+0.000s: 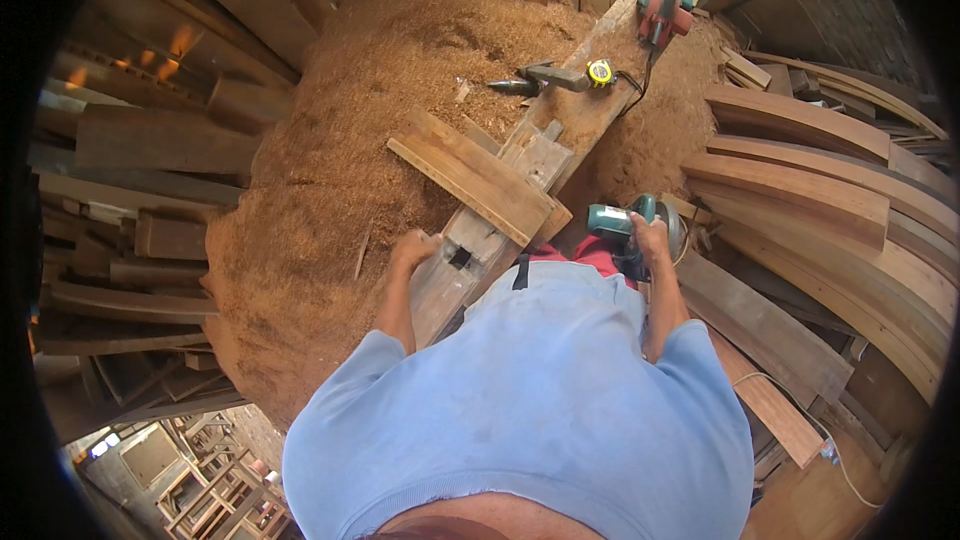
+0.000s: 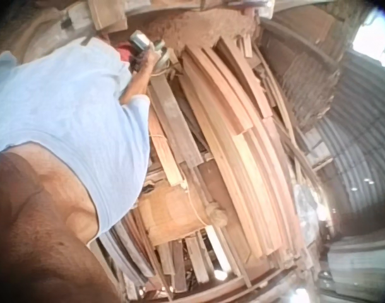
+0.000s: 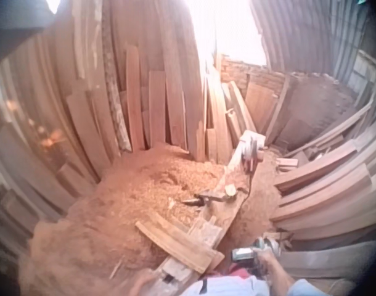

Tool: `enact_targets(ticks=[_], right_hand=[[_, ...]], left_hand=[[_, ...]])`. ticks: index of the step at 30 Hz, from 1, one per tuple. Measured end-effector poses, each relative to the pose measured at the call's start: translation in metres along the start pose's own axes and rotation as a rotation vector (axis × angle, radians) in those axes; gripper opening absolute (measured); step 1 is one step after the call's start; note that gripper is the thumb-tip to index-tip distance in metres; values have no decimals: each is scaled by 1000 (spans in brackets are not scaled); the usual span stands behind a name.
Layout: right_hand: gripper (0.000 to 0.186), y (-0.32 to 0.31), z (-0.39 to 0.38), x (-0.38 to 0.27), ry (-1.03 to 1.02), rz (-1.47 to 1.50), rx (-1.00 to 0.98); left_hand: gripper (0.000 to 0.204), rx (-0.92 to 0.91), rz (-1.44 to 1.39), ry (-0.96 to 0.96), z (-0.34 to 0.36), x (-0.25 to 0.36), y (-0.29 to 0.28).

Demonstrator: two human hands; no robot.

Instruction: The person measures a long wooden plank with a tape measure, marks it, and then uses a circular saw to cut the plank. The person also uses pliers to adjust the saw's blade guard and a hammer to tap the wood into position.

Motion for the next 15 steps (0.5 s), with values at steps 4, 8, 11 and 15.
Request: enact_targets(ticks=[4,8,11,15], right_hand=[[26,13,9,-5,11,59,-110],[26,18,45,9,59,-107,-79],[23,15,63,0,119,-115,-169],[22,-6,78,-9,73,-167,-178]], left_hand=[[39,336,-475,199,42,89,-60],[53,263,-1004,341,133,198,-66],[61,231,-1069,277,226,204,-49],[87,217,-947,-28,309,186,-24]])
Point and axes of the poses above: each hand's wrist, its own z-axis towards the middle knuckle, its own y-axis out of the palm, x = y × z, the point moved 8 cm from there along z, towards the middle knuckle, and after that the axes turned 14 degrees about y, right-handed, at the moved point
